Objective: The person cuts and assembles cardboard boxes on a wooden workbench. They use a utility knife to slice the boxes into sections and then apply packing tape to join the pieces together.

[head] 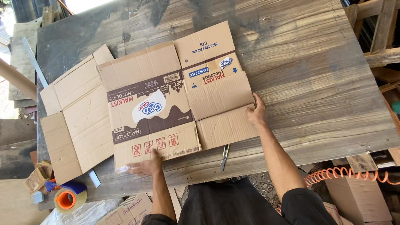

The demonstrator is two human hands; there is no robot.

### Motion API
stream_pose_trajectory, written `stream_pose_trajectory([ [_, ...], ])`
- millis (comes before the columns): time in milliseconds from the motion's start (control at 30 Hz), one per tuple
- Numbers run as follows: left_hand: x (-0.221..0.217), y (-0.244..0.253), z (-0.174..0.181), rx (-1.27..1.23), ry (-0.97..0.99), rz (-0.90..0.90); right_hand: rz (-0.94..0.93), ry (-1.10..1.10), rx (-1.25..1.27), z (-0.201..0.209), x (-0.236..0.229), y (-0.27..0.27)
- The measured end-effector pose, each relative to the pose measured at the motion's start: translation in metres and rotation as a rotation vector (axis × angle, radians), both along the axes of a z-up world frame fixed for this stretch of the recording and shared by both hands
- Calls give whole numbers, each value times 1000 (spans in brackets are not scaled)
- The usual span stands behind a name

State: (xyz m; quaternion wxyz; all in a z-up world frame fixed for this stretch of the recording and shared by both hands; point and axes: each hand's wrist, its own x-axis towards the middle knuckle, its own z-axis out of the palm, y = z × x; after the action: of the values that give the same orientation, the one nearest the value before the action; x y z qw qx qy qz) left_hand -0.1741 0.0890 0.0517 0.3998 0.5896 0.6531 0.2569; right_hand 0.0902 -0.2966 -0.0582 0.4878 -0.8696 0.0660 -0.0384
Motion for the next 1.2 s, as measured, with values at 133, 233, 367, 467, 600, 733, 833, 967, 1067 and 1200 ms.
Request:
stream_pose_trajectory([
  [133,13,-11,-29,233,422,-509,17,73,17,19,-6,-1],
  [233,33,-39,-11,220,412,-850,21,145,122,14,-7,-7],
  [367,63,-70,-10,233,334,-1275,96,158,344,41,-18,-10],
  [467,90,-79,-2,162,285,-1404,97,154,408,20,-13,-16],
  [600,100,-79,23,116,331,-1504,95,158,479,29,-15,-18],
  [733,95,-63,-7,-8,-122,-1288,145,95,502,40,-20,-18],
  [833,96,-53,-16,3,-450,-1105,219,-2,532,70,-28,-5],
  [967,110,-45,-10,410,-591,-1137,243,-37,708,129,-49,0],
  [1067,124,-46,16,532,-671,-1162,217,191,802,141,-65,4],
  [1200,133,-44,68,566,-796,-1192,148,402,903,110,-81,-5],
])
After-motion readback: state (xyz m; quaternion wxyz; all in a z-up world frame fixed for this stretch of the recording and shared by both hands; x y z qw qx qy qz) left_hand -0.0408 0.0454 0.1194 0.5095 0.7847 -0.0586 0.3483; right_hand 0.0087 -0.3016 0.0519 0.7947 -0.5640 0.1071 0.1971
